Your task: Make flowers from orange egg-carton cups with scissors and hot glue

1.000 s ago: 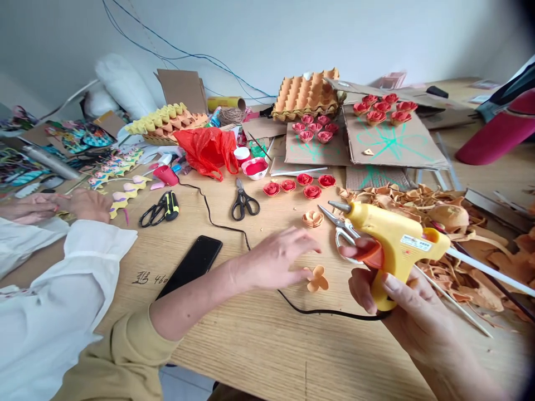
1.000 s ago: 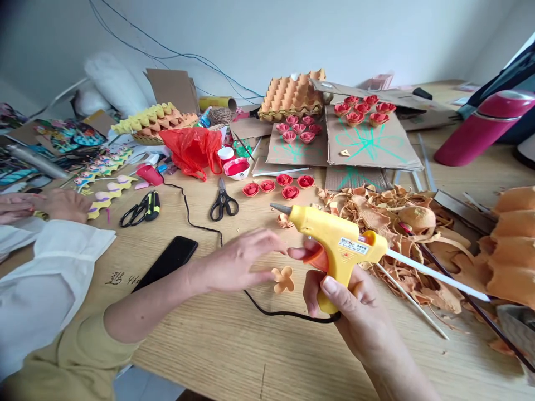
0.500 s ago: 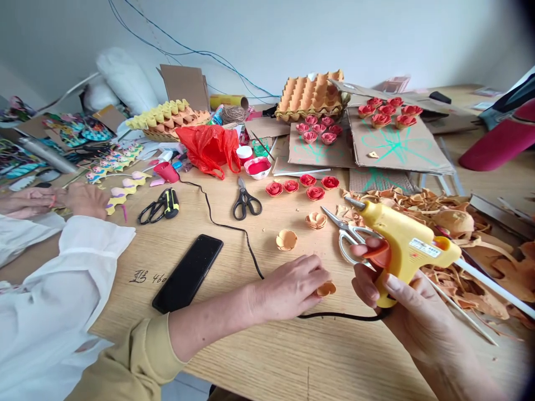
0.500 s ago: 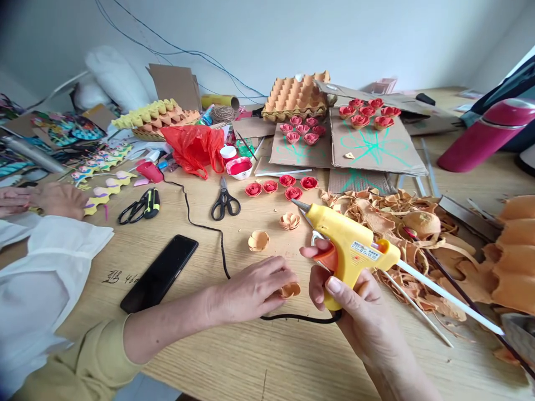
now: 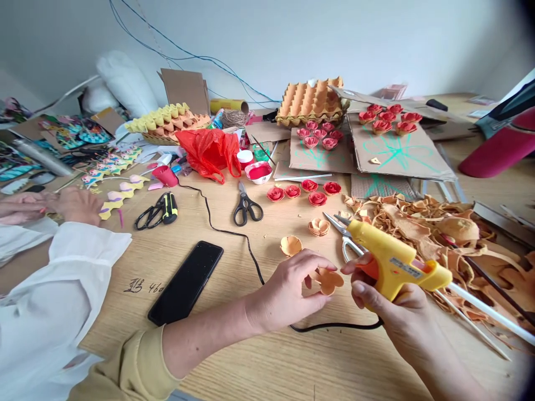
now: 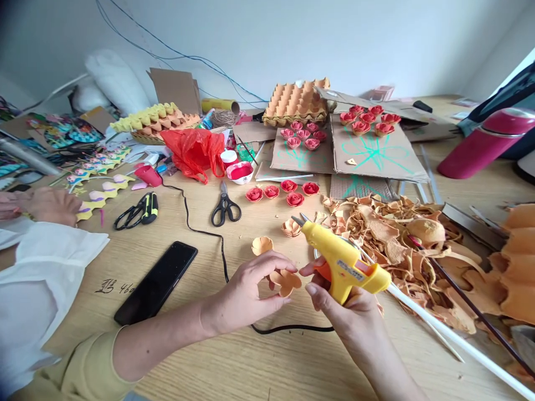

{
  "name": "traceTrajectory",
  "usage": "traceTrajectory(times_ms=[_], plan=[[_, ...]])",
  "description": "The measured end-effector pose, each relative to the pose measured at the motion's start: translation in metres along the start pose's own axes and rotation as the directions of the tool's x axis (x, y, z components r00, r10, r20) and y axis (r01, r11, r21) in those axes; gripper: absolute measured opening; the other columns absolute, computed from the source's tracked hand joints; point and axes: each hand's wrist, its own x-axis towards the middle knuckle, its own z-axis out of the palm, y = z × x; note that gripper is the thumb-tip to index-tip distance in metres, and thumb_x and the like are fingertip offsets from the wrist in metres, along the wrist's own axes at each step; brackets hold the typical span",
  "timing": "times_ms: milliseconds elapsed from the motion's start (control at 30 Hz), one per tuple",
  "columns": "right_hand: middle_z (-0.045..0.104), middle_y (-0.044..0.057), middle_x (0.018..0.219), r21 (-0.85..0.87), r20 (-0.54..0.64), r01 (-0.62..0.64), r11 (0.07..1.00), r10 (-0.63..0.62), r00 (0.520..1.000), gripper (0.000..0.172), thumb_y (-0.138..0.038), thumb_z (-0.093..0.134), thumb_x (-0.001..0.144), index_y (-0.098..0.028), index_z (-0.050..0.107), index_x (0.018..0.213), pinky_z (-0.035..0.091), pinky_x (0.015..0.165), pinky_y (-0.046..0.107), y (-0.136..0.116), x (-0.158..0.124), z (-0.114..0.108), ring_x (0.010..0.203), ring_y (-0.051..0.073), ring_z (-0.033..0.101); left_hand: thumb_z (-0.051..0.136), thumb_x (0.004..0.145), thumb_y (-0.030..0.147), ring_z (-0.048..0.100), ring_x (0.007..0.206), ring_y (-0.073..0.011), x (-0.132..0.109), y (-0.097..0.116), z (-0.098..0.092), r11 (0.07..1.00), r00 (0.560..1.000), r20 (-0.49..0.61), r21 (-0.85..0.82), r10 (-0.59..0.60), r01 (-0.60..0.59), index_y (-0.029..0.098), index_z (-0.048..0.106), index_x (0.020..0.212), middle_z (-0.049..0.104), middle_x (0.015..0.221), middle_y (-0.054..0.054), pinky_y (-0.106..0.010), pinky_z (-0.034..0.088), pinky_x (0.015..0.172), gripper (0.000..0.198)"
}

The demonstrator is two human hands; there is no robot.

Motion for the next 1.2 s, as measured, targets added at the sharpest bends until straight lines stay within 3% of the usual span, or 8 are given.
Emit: traceTrajectory(times_ms=[167, 367, 467, 600, 800, 933, 1033, 1200], plan=[[0.056, -0.001, 0.064, -0.123, 0.017, 0.037, 0.992, -0.035, 0.999, 0.028, -0.044, 0.086, 0.071, -0.022, 0.074, 0.083, 0.045, 0.050, 0.024, 0.001, 0.001, 0.007, 0.057, 0.013, 0.049, 0.070, 0.086, 0.019, 0.066, 0.100, -0.0183, 0.002, 0.005, -0.002, 0.986, 0.996, 0.048, -0.144, -0.077, 0.084, 0.017, 0.061, 0.125, 0.066, 0.125, -0.013, -0.026, 0.058, 0.074, 0.041], [0.069, 0.005, 0.078, -0.116, -0.015, 0.033, 0.993, -0.035, 0.999, 0.035, -0.050, 0.085, 0.069, -0.023, 0.076, 0.088, 0.052, 0.056, 0.026, 0.008, 0.000, 0.011, 0.063, 0.016, 0.057, 0.078, 0.079, 0.023, 0.065, 0.084, -0.0148, 0.002, 0.004, -0.003, 0.976, 0.982, 0.043, -0.106, -0.185, 0.189, 0.022, 0.053, 0.135, 0.069, 0.127, -0.011, -0.026, 0.050, 0.067, 0.061], [0.066, 0.004, 0.069, -0.172, -0.012, -0.004, 0.985, 0.002, 1.000, 0.036, -0.056, 0.083, 0.069, -0.022, 0.072, 0.073, 0.050, 0.051, 0.025, 0.016, -0.001, 0.006, 0.058, 0.015, 0.055, 0.079, 0.079, 0.027, 0.064, 0.085, -0.0157, 0.002, 0.003, -0.004, 0.945, 0.964, 0.056, -0.192, -0.260, 0.266, 0.021, 0.054, 0.133, 0.071, 0.119, -0.010, -0.026, 0.047, 0.066, 0.061], [0.058, 0.001, 0.059, -0.279, 0.041, 0.030, 0.960, -0.019, 0.999, 0.040, -0.059, 0.078, 0.074, -0.022, 0.066, 0.063, 0.045, 0.046, 0.025, 0.025, -0.001, -0.001, 0.052, 0.014, 0.049, 0.079, 0.079, 0.031, 0.066, 0.085, -0.0149, 0.004, 0.001, -0.003, 0.868, 0.932, 0.114, -0.339, -0.345, 0.363, 0.020, 0.056, 0.128, 0.069, 0.119, -0.011, -0.025, 0.045, 0.065, 0.055], [0.061, 0.001, 0.060, -0.409, 0.051, 0.081, 0.909, -0.066, 0.996, 0.035, -0.053, 0.071, 0.082, -0.022, 0.067, 0.066, 0.048, 0.050, 0.026, 0.031, -0.005, -0.002, 0.054, 0.015, 0.053, 0.081, 0.079, 0.027, 0.066, 0.115, -0.0227, 0.005, -0.001, -0.003, 0.734, 0.910, 0.212, -0.538, -0.357, 0.414, 0.021, 0.055, 0.125, 0.067, 0.124, -0.010, -0.033, 0.050, 0.093, 0.052], [0.064, 0.003, 0.065, -0.351, 0.041, 0.081, 0.933, -0.071, 0.997, 0.031, -0.052, 0.071, 0.081, -0.022, 0.069, 0.075, 0.052, 0.053, 0.027, 0.026, -0.003, 0.000, 0.059, 0.018, 0.059, 0.083, 0.078, 0.041, 0.069, 0.106, -0.0213, 0.006, 0.002, -0.004, 0.575, 0.879, 0.243, -0.680, -0.409, 0.455, 0.019, 0.056, 0.126, 0.067, 0.120, -0.011, -0.028, 0.052, 0.080, 0.060], [0.061, 0.002, 0.062, -0.329, 0.019, 0.078, 0.941, -0.076, 0.997, 0.032, -0.052, 0.071, 0.081, -0.022, 0.064, 0.071, 0.048, 0.048, 0.025, 0.023, 0.000, 0.001, 0.054, 0.016, 0.055, 0.085, 0.075, 0.047, 0.071, 0.090, -0.0176, 0.006, 0.001, -0.004, 0.451, 0.846, 0.252, -0.756, -0.469, 0.475, 0.015, 0.061, 0.114, 0.070, 0.106, -0.010, -0.025, 0.052, 0.069, 0.056], [0.059, 0.000, 0.061, -0.351, 0.017, 0.119, 0.929, -0.121, 0.993, 0.028, -0.049, 0.069, 0.083, -0.021, 0.066, 0.080, 0.046, 0.047, 0.024, 0.023, 0.001, 0.002, 0.052, 0.014, 0.050, 0.091, 0.066, 0.042, 0.069, 0.080, -0.0130, 0.008, -0.002, -0.002, 0.426, 0.817, 0.220, -0.765, -0.532, 0.483, 0.012, 0.063, 0.093, 0.071, 0.093, -0.006, -0.021, 0.052, 0.063, 0.049]])
